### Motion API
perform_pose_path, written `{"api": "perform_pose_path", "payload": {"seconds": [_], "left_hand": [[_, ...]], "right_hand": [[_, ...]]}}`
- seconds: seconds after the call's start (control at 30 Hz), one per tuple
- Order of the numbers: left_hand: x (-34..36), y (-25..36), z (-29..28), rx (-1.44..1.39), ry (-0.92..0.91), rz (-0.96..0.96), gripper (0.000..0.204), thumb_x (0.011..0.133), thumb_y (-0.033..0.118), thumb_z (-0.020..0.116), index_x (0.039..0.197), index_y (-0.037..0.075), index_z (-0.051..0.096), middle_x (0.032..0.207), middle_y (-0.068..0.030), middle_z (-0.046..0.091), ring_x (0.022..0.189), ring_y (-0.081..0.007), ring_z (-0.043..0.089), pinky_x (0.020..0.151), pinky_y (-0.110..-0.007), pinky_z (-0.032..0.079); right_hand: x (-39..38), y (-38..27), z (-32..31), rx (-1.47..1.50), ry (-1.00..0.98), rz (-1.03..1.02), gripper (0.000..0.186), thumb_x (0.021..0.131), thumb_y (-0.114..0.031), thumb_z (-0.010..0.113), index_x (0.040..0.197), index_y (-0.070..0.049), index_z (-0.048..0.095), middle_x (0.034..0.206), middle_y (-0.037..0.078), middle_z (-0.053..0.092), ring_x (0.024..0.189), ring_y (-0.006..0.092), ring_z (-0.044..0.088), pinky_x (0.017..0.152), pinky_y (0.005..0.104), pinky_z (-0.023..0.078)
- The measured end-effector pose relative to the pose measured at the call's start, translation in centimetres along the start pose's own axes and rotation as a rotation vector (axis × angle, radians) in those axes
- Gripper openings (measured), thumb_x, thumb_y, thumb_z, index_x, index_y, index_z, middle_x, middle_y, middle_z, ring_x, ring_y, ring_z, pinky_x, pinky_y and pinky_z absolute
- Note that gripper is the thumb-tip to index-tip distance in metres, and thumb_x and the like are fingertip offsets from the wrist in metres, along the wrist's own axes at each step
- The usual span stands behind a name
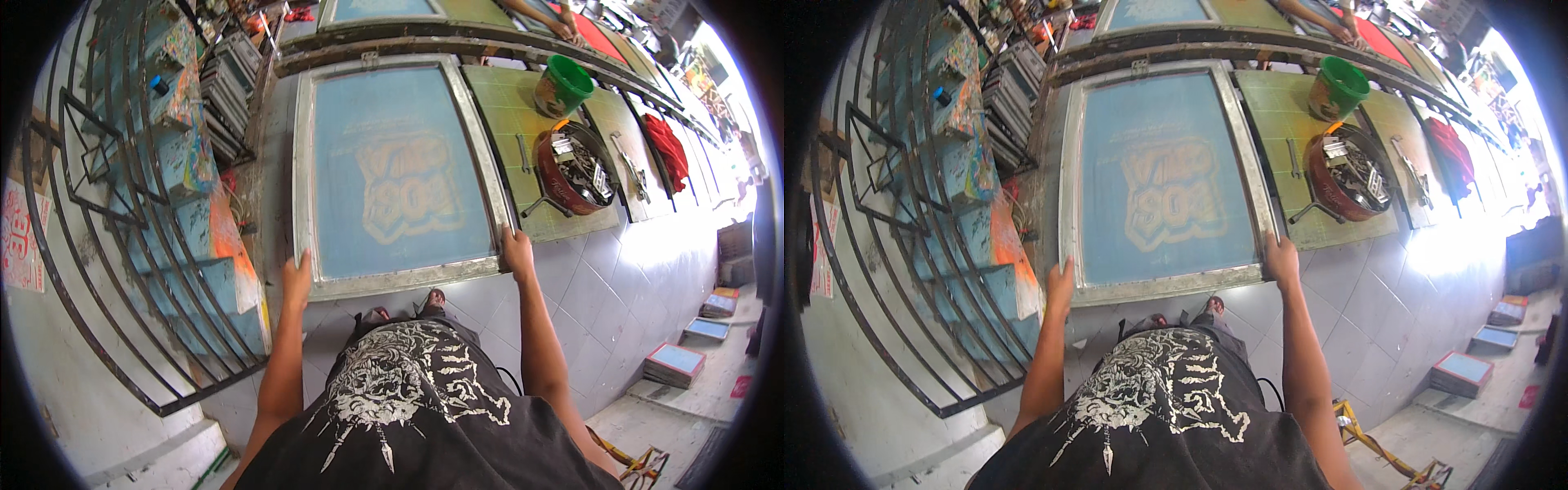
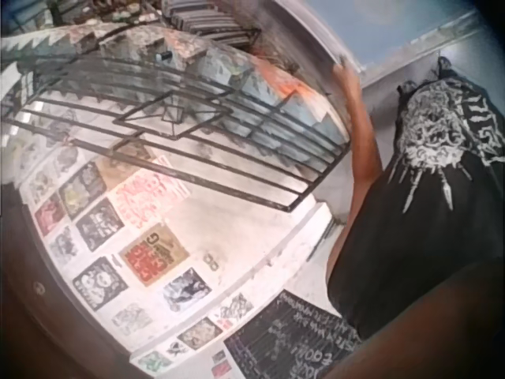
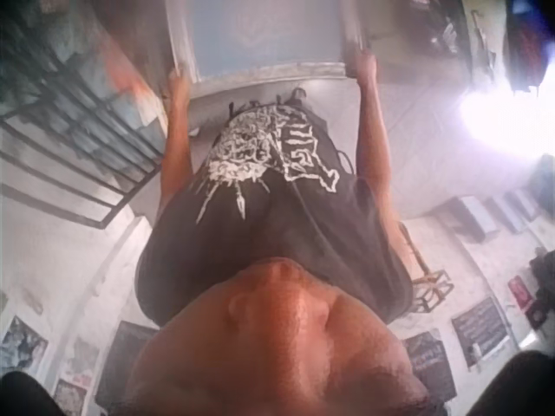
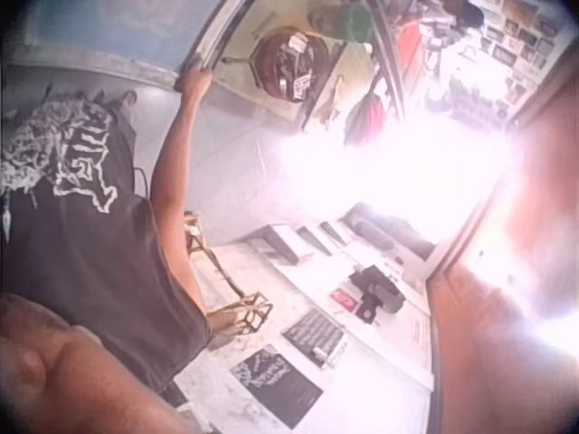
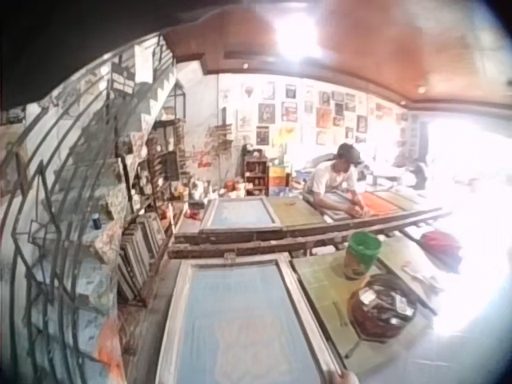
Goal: The person aligns a screen-printing frame onto a wooden rack, retrieves a small metal bracket and screw from a container, and secures the frame to the rack using a hex key and an adjustable wrench.
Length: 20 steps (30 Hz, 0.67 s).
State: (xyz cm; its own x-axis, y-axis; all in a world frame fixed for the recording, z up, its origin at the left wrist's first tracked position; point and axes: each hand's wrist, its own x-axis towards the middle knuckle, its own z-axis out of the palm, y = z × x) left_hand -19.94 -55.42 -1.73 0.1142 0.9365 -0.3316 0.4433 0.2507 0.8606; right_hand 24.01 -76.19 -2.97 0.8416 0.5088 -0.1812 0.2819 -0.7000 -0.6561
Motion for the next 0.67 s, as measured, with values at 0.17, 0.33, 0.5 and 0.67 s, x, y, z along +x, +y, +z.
{"api": "perform_pose_path", "payload": {"seconds": [0.17, 0.33, 0.5, 0.67], "left_hand": [[-1.8, -3.6, -0.9, 0.073, 0.189, 0.125, 0.053, 0.100, 0.040, 0.053, 0.114, -0.011, 0.060, 0.105, -0.0241, 0.065, 0.101, -0.0290, 0.062, 0.088, -0.040, 0.046], [-4.8, -7.6, -4.1, 0.092, 0.310, 0.085, 0.052, 0.103, 0.034, 0.049, 0.129, -0.010, 0.050, 0.130, -0.0244, 0.055, 0.119, -0.0356, 0.052, 0.105, -0.042, 0.039], [-5.4, -4.0, -7.3, -0.037, 0.188, 0.349, 0.058, 0.104, 0.035, 0.044, 0.139, -0.011, 0.040, 0.140, -0.0273, 0.046, 0.127, -0.0356, 0.048, 0.107, -0.041, 0.038], [-5.3, 4.2, -6.9, -0.251, -0.113, 0.512, 0.077, 0.099, 0.048, 0.051, 0.153, 0.002, 0.024, 0.147, -0.0239, 0.040, 0.135, -0.0328, 0.041, 0.115, -0.046, 0.030]], "right_hand": [[-4.8, -1.2, -0.8, -0.041, 0.123, -0.148, 0.048, 0.096, -0.043, 0.054, 0.088, 0.003, 0.064, 0.081, 0.028, 0.064, 0.080, 0.0456, 0.063, 0.071, 0.0508, 0.046], [-11.0, 2.4, -1.5, 0.149, 0.184, -0.163, 0.041, 0.093, -0.037, 0.060, 0.111, -0.001, 0.065, 0.095, 0.028, 0.067, 0.090, 0.0447, 0.065, 0.077, 0.0492, 0.050], [-16.6, 2.4, -4.7, 0.484, 0.298, -0.180, 0.031, 0.093, -0.027, 0.058, 0.108, -0.001, 0.064, 0.087, 0.023, 0.067, 0.081, 0.0382, 0.066, 0.073, 0.0418, 0.050], [-21.1, 7.0, -6.0, 0.687, 0.557, -0.097, 0.031, 0.094, -0.026, 0.058, 0.109, 0.000, 0.063, 0.092, 0.025, 0.066, 0.085, 0.0317, 0.067, 0.076, 0.0379, 0.050]]}}
